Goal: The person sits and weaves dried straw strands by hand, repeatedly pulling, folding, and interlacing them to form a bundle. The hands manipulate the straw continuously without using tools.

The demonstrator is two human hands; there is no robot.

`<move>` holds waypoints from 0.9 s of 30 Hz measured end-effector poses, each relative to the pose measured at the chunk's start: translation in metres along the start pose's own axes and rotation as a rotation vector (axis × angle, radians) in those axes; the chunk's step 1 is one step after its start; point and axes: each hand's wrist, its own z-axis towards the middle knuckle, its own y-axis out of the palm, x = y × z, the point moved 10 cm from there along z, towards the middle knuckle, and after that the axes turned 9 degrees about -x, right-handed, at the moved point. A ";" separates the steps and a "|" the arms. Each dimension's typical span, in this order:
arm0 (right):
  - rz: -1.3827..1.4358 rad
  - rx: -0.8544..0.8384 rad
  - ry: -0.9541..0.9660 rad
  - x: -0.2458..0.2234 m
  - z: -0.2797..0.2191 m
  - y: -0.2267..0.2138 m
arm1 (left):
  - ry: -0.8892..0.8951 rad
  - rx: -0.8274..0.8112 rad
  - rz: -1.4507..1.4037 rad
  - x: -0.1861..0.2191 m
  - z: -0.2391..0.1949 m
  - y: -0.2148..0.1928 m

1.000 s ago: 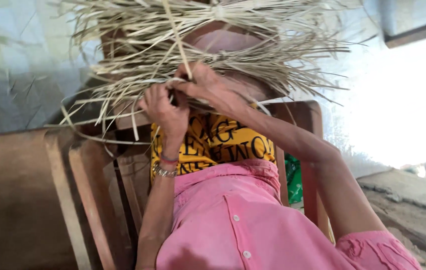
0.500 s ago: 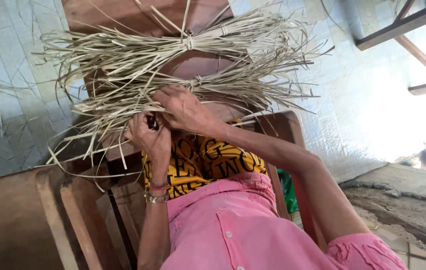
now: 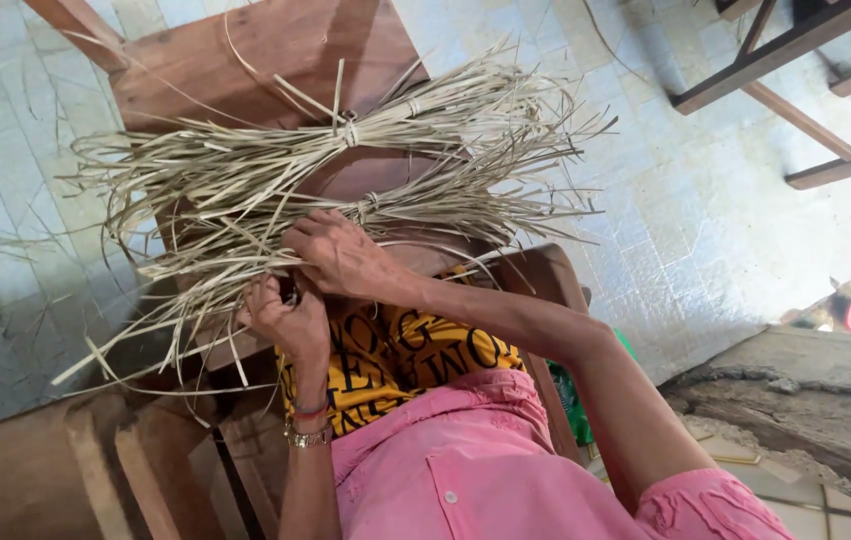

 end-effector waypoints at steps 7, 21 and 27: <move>0.146 -0.004 -0.025 0.001 0.001 -0.004 | 0.001 0.013 -0.038 -0.008 -0.007 0.004; 0.279 0.034 -0.281 0.001 -0.012 0.001 | -0.059 -0.086 -0.051 -0.028 -0.002 0.018; 0.307 0.057 -0.345 -0.013 -0.012 -0.015 | -0.078 -0.154 -0.059 0.018 0.013 -0.011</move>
